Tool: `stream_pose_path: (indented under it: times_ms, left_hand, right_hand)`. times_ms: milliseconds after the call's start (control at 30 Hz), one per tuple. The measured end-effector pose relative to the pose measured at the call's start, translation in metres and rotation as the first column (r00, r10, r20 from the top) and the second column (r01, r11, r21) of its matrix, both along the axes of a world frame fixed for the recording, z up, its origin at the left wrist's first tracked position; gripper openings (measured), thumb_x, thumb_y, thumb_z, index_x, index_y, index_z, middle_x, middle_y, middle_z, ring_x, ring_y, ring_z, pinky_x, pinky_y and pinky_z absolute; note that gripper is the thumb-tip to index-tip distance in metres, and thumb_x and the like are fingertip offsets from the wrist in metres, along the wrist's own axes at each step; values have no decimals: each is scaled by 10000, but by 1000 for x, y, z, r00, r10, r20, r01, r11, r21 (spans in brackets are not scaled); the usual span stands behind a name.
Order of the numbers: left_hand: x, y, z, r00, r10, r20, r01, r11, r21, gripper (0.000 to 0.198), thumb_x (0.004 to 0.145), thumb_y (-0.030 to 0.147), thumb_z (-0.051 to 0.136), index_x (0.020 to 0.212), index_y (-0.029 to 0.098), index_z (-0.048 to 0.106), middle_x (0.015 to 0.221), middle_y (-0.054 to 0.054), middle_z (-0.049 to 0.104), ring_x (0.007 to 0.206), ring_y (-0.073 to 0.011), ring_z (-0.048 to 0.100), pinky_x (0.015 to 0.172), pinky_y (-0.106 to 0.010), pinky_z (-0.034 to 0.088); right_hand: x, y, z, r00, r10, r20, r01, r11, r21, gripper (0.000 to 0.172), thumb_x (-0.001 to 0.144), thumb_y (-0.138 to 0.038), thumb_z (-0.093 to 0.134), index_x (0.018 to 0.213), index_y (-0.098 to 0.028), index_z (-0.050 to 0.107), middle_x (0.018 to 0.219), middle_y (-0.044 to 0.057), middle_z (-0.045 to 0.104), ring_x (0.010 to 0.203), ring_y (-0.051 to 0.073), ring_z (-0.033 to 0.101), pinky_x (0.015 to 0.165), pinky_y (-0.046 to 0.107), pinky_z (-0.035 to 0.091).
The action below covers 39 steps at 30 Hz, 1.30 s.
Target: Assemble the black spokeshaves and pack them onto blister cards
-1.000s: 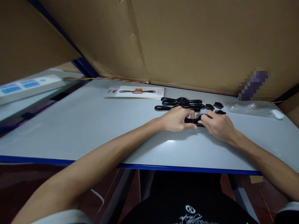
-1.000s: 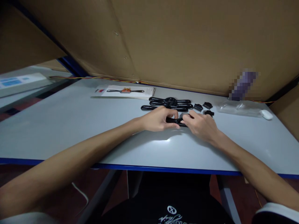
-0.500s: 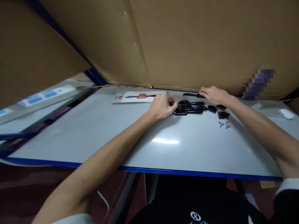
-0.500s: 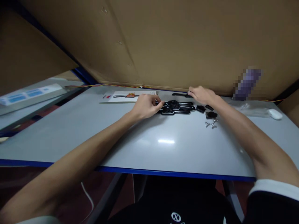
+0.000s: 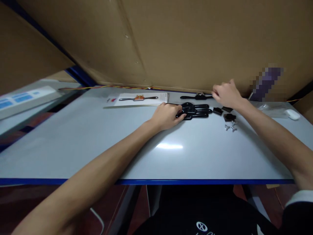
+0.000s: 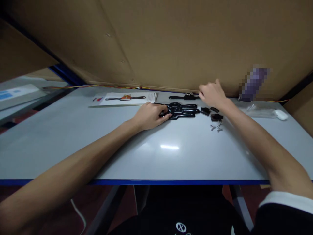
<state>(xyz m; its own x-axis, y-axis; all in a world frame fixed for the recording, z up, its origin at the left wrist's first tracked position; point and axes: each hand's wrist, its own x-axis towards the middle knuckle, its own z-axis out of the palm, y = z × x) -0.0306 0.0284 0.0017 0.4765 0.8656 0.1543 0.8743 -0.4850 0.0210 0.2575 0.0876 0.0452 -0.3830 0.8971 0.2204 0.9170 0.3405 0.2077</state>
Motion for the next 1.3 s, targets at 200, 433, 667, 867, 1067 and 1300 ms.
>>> stream_pose_path:
  times_ms: [200, 433, 667, 867, 1067, 1300]
  left_hand:
    - [13, -14, -5, 959, -273, 80, 279, 958, -66, 330, 1013, 437, 469, 920, 180, 654, 807, -77, 700, 694, -214, 608, 615, -306, 323]
    - [27, -29, -7, 863, -468, 191, 490, 867, -88, 307, 1026, 415, 469, 864, 189, 602, 748, -28, 629, 602, -155, 483, 572, -303, 262]
    - [26, -26, -10, 844, -478, 242, 513, 852, -108, 336, 1024, 435, 442, 826, 196, 569, 723, -20, 598, 595, -150, 432, 574, -298, 256]
    - [26, -26, -11, 841, -477, 255, 517, 848, -118, 347, 1022, 451, 425, 830, 197, 563, 709, -17, 581, 603, -154, 430, 585, -301, 257]
    - [26, -26, -11, 842, -483, 240, 517, 850, -104, 367, 1029, 465, 425, 835, 196, 580, 715, -14, 592, 595, -152, 448, 575, -304, 266]
    - [26, -24, -11, 841, -485, 240, 520, 847, -112, 404, 1046, 486, 392, 850, 197, 597, 720, -16, 600, 598, -157, 478, 575, -305, 279]
  right_hand:
    - [32, -29, 0, 998, -16, -69, 1, 977, -211, 275, 946, -417, 519, 965, -189, 673, 1015, 126, 686, 1007, 324, 602, 911, 481, 366]
    - [38, -38, -18, 969, 75, -237, -110, 984, -139, 293, 946, -482, 542, 963, -215, 662, 1012, 98, 669, 895, 258, 604, 796, 369, 414]
    - [44, -33, -22, 986, 18, -168, -68, 952, -297, 517, 885, -635, 600, 1125, -197, 733, 1086, 134, 716, 990, 301, 645, 812, 380, 453]
    - [37, -18, -7, 972, -144, -187, 5, 803, -595, 535, 725, -647, 748, 1009, -193, 750, 783, 46, 703, 746, 225, 612, 652, 330, 402]
    - [16, -38, 0, 968, -158, -194, -4, 767, -642, 561, 674, -619, 801, 1042, -197, 753, 735, 24, 676, 705, 210, 602, 637, 333, 413]
    - [-20, -66, 0, 963, -119, -243, -54, 797, -602, 419, 677, -521, 846, 959, -232, 735, 660, -3, 652, 595, 201, 596, 568, 338, 403]
